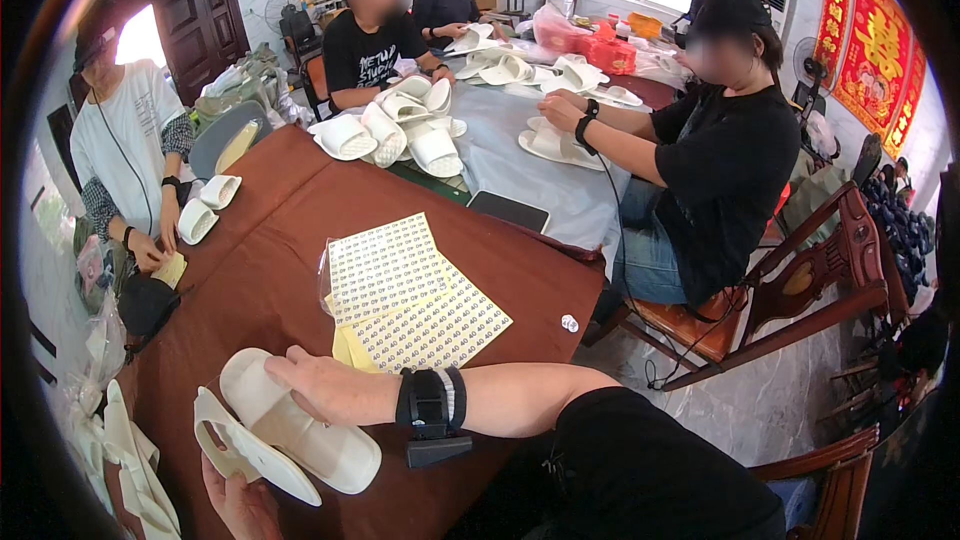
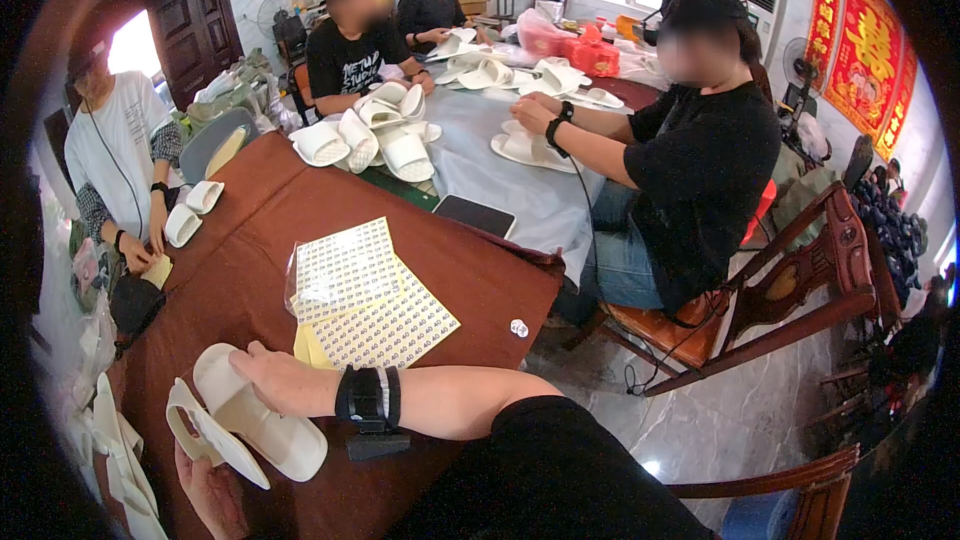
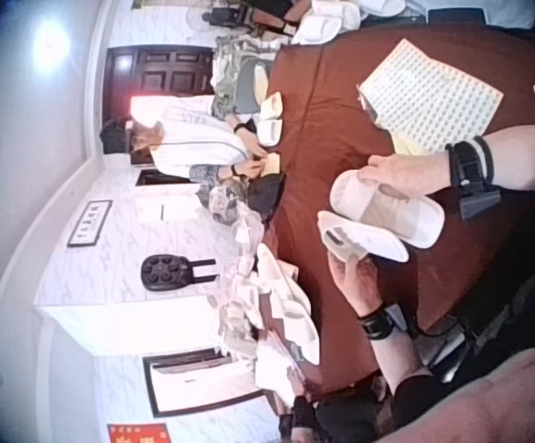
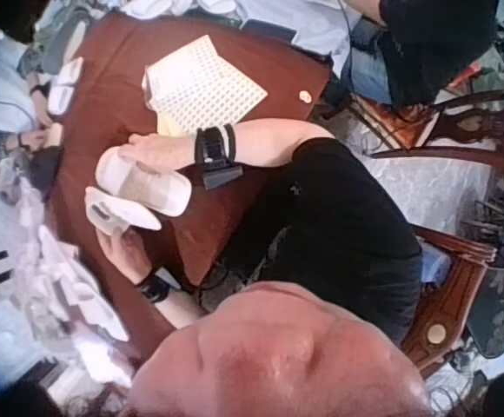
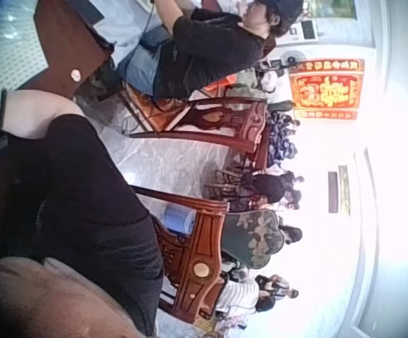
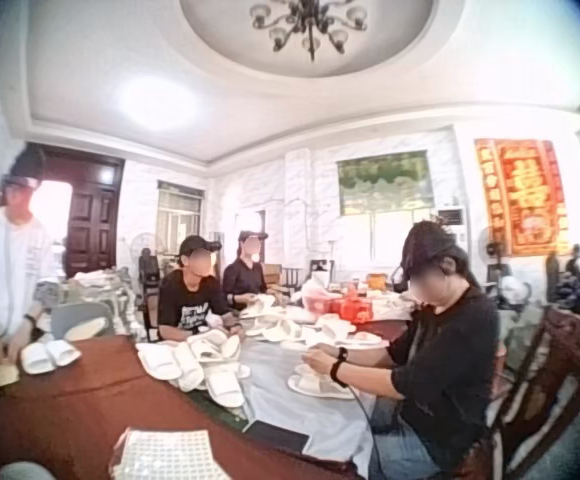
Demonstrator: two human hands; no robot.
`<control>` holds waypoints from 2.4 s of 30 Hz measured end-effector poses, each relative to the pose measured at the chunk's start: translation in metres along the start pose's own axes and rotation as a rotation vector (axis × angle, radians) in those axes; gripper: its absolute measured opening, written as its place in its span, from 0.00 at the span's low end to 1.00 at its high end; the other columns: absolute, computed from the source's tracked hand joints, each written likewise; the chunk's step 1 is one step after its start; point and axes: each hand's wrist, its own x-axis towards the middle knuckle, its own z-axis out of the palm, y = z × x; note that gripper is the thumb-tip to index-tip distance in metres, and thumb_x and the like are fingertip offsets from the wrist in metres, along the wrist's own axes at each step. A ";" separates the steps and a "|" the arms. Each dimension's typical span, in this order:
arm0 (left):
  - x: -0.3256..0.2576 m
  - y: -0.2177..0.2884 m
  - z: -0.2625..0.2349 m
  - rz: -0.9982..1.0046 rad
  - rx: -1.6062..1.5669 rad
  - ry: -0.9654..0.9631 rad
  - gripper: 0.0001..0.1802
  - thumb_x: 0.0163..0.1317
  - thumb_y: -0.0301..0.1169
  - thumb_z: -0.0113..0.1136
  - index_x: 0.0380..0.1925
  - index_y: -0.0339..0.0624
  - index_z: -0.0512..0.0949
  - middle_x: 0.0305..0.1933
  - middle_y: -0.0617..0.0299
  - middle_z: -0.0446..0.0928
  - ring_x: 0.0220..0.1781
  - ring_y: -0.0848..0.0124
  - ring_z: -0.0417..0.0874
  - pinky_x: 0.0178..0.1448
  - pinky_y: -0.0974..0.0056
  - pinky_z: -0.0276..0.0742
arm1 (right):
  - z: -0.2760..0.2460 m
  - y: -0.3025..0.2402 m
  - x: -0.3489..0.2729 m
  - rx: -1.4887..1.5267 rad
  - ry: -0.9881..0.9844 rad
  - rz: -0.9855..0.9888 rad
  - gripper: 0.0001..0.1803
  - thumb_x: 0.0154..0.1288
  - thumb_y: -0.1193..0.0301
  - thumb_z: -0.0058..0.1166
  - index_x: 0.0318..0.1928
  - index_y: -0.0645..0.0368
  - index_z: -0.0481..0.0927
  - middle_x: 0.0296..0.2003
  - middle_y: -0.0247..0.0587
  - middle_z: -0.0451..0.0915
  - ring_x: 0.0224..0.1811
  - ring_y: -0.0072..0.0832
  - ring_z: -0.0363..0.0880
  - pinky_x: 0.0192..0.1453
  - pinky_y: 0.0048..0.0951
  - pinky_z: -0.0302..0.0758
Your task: Applying small labels or stickers to the inside of white slippers.
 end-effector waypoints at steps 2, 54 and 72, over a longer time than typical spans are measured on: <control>0.002 -0.002 -0.002 0.031 -0.033 -0.018 0.31 0.61 0.23 0.56 0.66 0.35 0.66 0.52 0.58 0.79 0.36 0.75 0.79 0.34 0.77 0.71 | -0.001 0.001 0.002 0.008 0.051 -0.018 0.21 0.60 0.82 0.47 0.54 0.63 0.64 0.42 0.60 0.68 0.37 0.57 0.77 0.41 0.49 0.75; 0.000 -0.016 -0.023 0.013 0.262 0.117 0.36 0.60 0.24 0.57 0.68 0.26 0.59 0.68 0.47 0.66 0.68 0.60 0.69 0.70 0.60 0.66 | 0.016 0.036 0.008 -0.215 0.064 -0.124 0.15 0.59 0.81 0.48 0.48 0.65 0.70 0.42 0.57 0.70 0.41 0.54 0.76 0.45 0.48 0.75; 0.010 -0.037 -0.038 0.187 0.519 0.249 0.37 0.51 0.22 0.66 0.64 0.34 0.67 0.55 0.61 0.74 0.36 0.80 0.75 0.37 0.73 0.74 | 0.020 -0.016 0.000 -0.174 -0.246 -0.373 0.21 0.64 0.73 0.55 0.59 0.56 0.76 0.50 0.52 0.78 0.54 0.48 0.76 0.59 0.45 0.71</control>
